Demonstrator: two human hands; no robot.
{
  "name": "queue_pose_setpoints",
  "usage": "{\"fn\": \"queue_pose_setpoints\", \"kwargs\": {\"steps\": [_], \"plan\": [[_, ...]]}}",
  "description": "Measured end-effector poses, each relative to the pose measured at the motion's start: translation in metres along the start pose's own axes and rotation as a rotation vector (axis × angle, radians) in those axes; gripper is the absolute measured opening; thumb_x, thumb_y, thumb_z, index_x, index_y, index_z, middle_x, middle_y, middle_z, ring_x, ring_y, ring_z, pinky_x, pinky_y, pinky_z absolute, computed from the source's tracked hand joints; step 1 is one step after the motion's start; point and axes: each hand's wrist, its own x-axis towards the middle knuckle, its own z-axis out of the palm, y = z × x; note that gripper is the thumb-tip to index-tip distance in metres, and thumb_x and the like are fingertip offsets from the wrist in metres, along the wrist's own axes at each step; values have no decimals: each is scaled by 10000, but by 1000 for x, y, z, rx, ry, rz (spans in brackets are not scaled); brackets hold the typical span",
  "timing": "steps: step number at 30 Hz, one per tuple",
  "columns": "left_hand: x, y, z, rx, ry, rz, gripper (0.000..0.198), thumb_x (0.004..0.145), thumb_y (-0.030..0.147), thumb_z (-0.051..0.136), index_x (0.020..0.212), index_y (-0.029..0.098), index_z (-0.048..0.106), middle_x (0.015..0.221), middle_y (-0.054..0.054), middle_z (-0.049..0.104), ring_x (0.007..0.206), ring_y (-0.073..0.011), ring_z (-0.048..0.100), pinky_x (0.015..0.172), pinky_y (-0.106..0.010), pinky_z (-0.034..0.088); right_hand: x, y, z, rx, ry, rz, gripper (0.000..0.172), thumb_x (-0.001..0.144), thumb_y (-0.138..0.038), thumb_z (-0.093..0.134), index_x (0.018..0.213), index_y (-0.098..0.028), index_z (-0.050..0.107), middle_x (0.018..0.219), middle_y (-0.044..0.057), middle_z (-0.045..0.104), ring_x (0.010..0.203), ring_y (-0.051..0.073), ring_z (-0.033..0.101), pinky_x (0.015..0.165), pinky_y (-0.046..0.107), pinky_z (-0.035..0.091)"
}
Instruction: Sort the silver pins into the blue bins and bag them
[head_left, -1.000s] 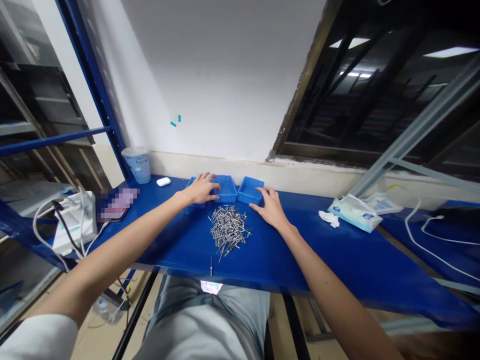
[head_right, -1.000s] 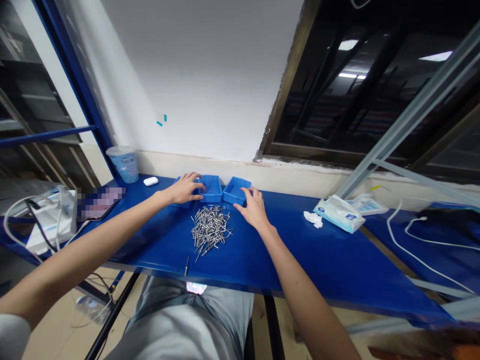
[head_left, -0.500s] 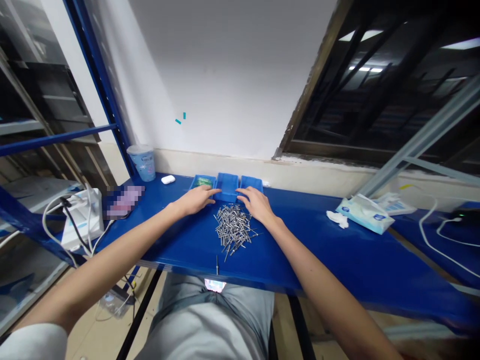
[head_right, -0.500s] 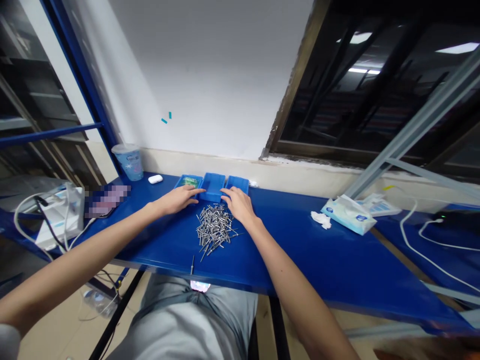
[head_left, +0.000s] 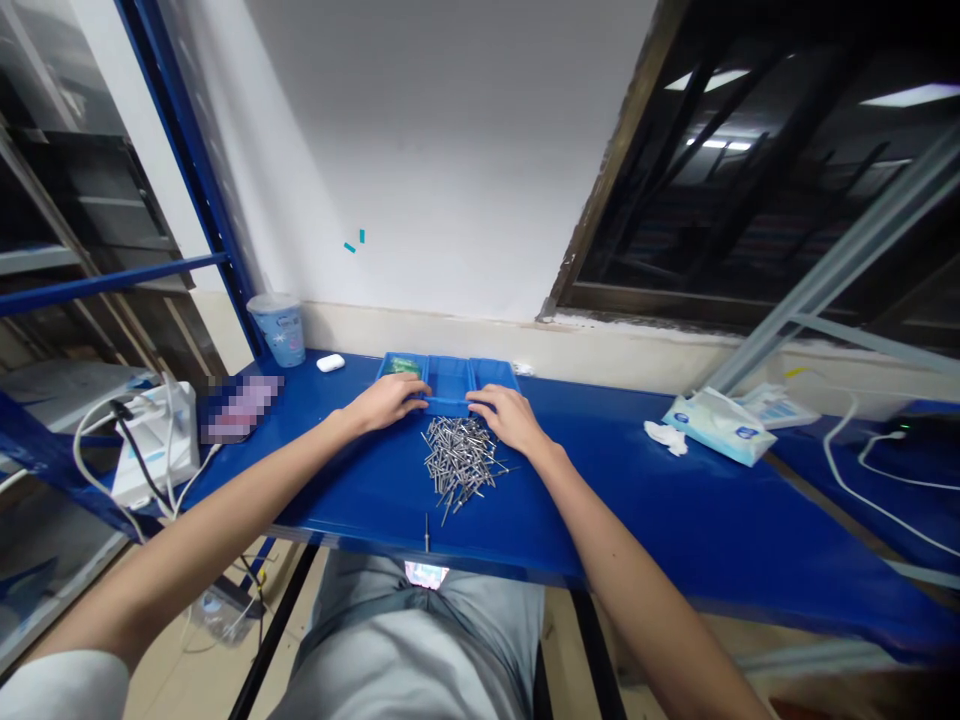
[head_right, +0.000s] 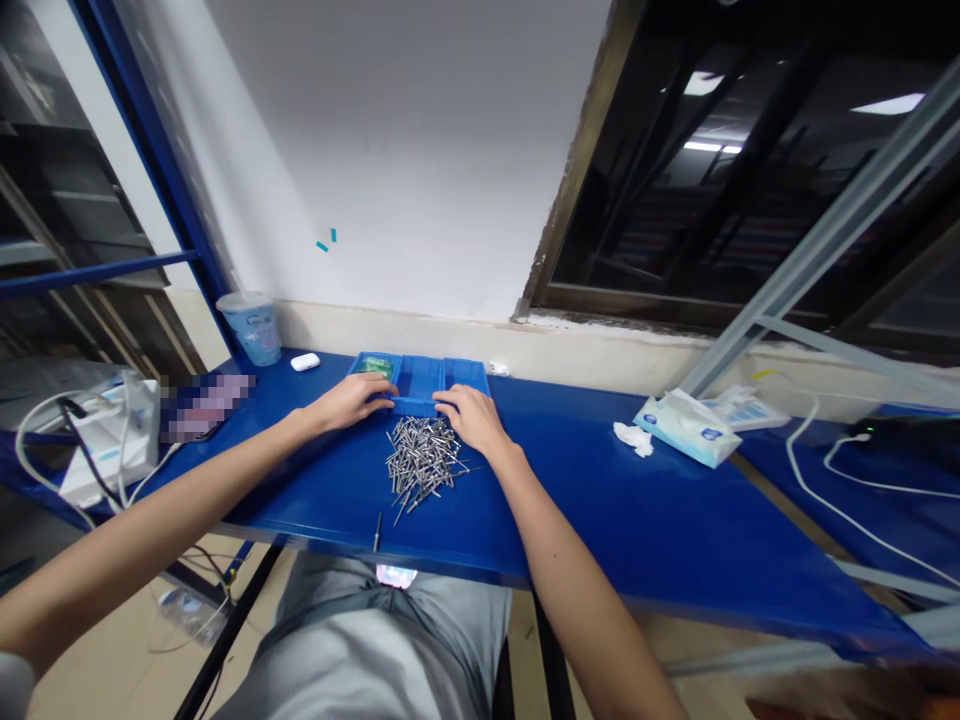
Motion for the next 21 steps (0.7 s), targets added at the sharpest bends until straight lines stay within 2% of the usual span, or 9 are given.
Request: {"fn": "queue_pose_setpoints", "kwargs": {"steps": [8,11,13,16,18,20,21], "plan": [[0,-5,4,-16,30,16,320,1045,380,479,1111,186,725,987,-95,677,938,-234,643,895,-365,493,-2,-3,0,18,-21,-37,283,1034,-264,549,1188,-222,782,1095,94,771,1026,256,708,927,350,518],[0,-4,1,46,16,12,368,1050,437,485,1243,199,688,1098,-117,684,1052,-264,623,981,-404,476,-3,0,0,27,-35,-64,298,1046,-295,531,1226,-229,759,1115,95,752,1058,262,693,951,368,522],[-3,1,-6,106,73,-21,443,1045,503,494,1354,219,637,1217,-131,662,1150,-293,576,1060,-463,437,-3,0,-1,41,-41,-88,328,1053,-327,517,1304,-248,713,1158,100,727,1101,269,674,986,397,521],[-17,26,-18,109,160,-33,492,1021,595,510,1354,265,662,1298,-129,610,1221,-316,516,1122,-531,395,-3,-3,-13,44,7,-95,381,1053,-334,503,1406,-275,634,1265,121,661,1169,282,637,1036,440,509],[-32,53,-23,19,48,105,471,957,660,594,1296,355,709,1360,-91,586,1311,-324,476,1166,-547,373,-7,-8,-26,25,79,-70,360,1045,-325,505,1370,-269,649,1292,133,628,1204,296,609,1050,456,497],[-50,81,-22,-55,-91,218,650,870,700,689,1455,438,587,1506,-77,518,1416,-352,410,1206,-577,347,-16,-14,-41,32,119,-35,297,1039,-323,507,1253,-253,702,1198,124,654,1150,294,622,1015,444,499],[-58,93,-19,-76,-139,262,764,848,704,710,1535,445,496,1589,-83,448,1468,-374,358,1216,-597,337,-23,-16,-48,67,78,-20,269,1036,-327,513,1193,-251,718,1113,104,681,1059,276,650,967,424,509]]}}
